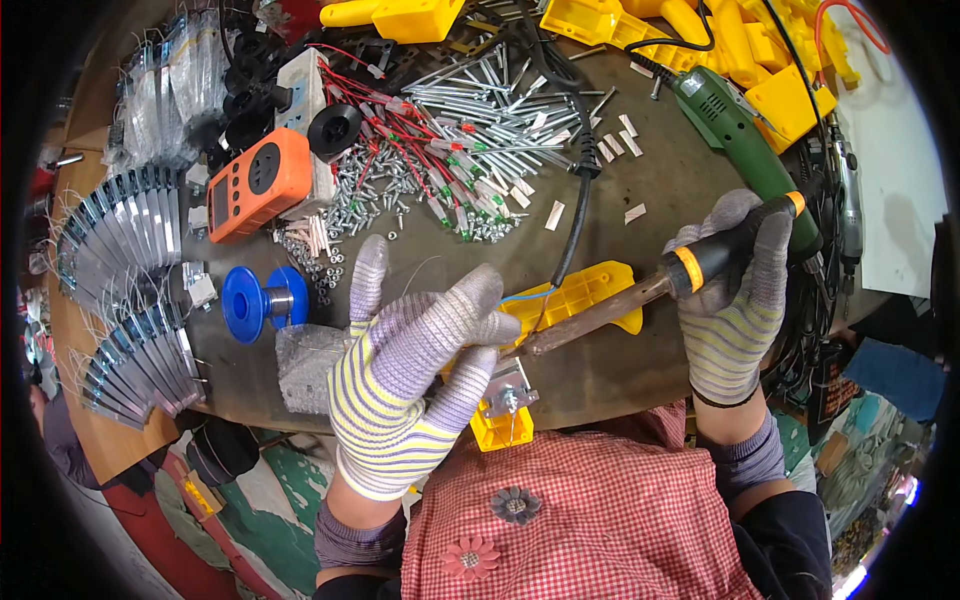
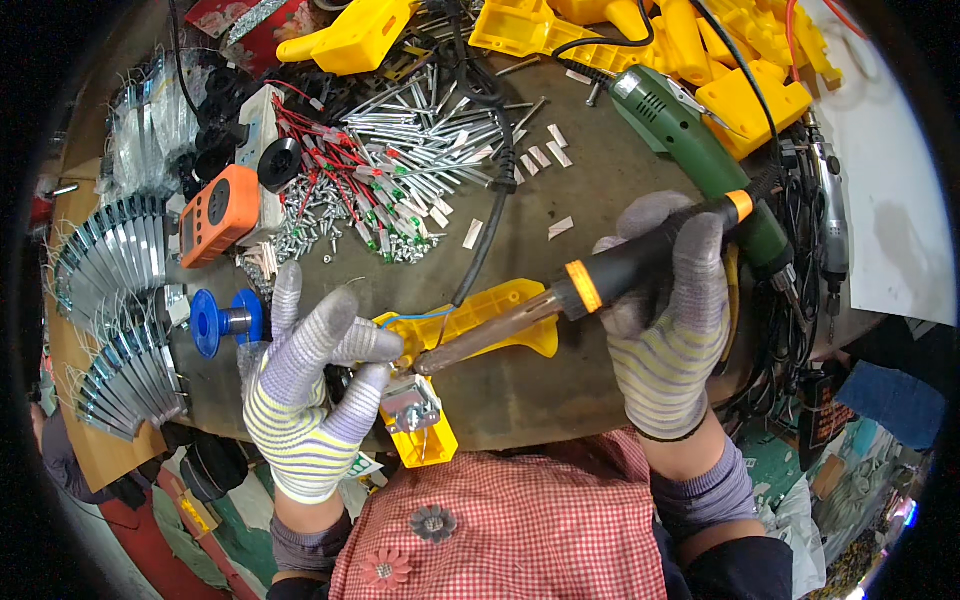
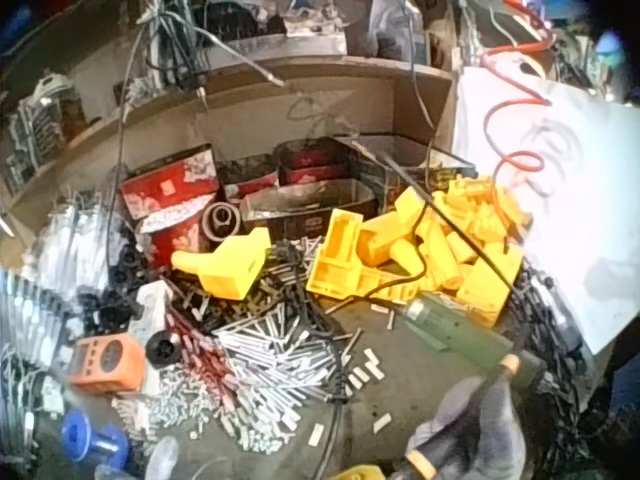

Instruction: Assembling the internal components of a yellow handheld electronic device, including soldering wires and fitting parts into the housing.

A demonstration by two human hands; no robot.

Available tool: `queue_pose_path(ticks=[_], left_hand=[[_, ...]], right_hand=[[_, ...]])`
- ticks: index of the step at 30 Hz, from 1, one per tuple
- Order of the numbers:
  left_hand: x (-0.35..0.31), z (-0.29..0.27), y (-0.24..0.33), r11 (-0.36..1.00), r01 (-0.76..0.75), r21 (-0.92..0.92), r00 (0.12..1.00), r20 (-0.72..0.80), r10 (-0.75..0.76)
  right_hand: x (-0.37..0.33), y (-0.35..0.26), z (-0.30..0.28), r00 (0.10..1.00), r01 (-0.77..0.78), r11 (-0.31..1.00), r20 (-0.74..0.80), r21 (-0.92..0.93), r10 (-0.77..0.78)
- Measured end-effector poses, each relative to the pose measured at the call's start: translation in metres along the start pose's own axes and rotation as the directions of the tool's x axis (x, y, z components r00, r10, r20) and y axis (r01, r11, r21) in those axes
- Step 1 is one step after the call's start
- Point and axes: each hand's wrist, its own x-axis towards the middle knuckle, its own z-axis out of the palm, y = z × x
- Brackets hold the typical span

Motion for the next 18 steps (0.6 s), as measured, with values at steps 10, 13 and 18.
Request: queue_pose_path(ticks=[10,13,18], left_hand=[[-0.006,0.008,-0.005,1.000,-0.002,-0.013,0.996,-0.088,0.000],[-0.009,0.010,-0.006,0.995,0.062,-0.077,0.993,-0.098,-0.070],[-0.011,0.012,-0.006,0.992,0.070,-0.106,0.991,-0.109,-0.081]], right_hand=[[-0.001,0.001,-0.002,0.999,0.037,0.993,0.042,-0.108,-0.032],[-0.001,0.001,-0.004,0.997,0.040,0.989,0.069,-0.141,-0.031],[0.001,-0.001,-0.009,0.987,0.010,0.993,0.162,-0.119,0.009]])
